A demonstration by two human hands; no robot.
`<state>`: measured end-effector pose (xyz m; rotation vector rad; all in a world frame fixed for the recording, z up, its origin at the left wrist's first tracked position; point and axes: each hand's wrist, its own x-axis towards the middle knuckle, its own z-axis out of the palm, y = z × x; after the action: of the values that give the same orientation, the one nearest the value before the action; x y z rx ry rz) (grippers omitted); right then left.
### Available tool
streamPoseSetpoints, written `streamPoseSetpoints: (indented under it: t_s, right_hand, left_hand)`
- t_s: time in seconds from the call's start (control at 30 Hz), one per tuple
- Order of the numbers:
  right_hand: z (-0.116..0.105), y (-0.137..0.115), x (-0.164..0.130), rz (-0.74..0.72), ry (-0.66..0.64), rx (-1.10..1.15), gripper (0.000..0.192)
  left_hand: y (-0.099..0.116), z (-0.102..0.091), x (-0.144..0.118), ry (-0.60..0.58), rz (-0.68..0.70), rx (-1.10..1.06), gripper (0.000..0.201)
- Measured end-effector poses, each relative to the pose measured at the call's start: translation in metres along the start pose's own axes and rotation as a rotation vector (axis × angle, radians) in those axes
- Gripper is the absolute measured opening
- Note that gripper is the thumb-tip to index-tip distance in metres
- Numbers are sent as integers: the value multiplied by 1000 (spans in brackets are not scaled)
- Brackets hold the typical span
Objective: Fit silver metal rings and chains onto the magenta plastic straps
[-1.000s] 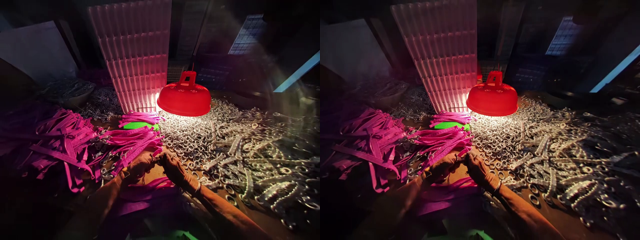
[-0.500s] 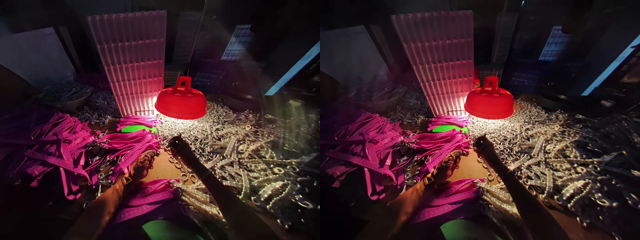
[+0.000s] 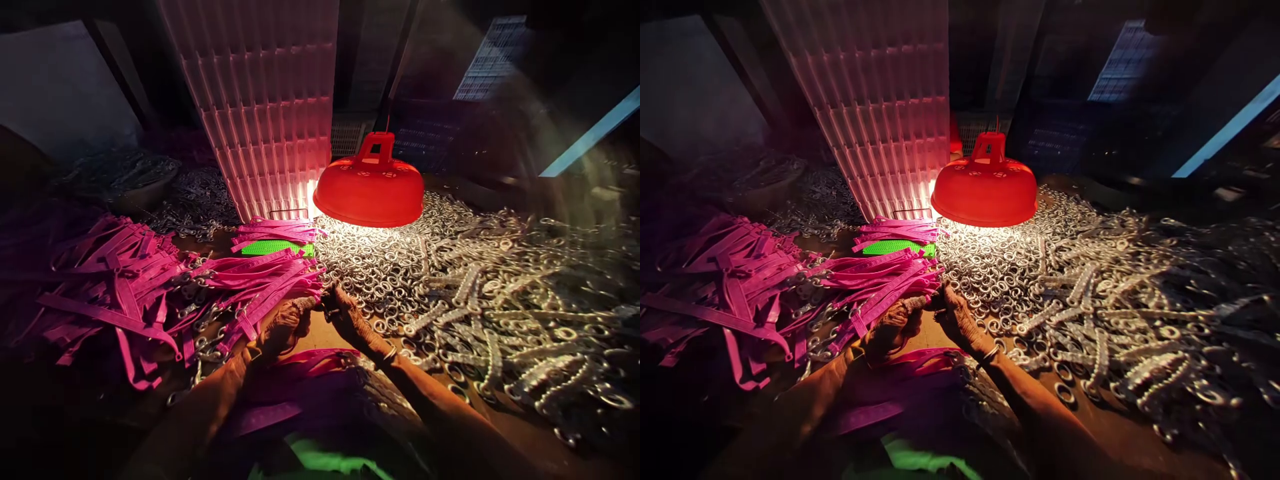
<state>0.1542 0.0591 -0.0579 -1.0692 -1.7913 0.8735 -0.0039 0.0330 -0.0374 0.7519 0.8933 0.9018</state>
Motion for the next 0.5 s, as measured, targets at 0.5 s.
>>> streamPoseSetpoints:
  t_s: [0.5]
  right_hand:
    - [-19,-40,1,-4,-250,-25,24]
  left_hand:
    - [26,17,-34,1,21,416,29]
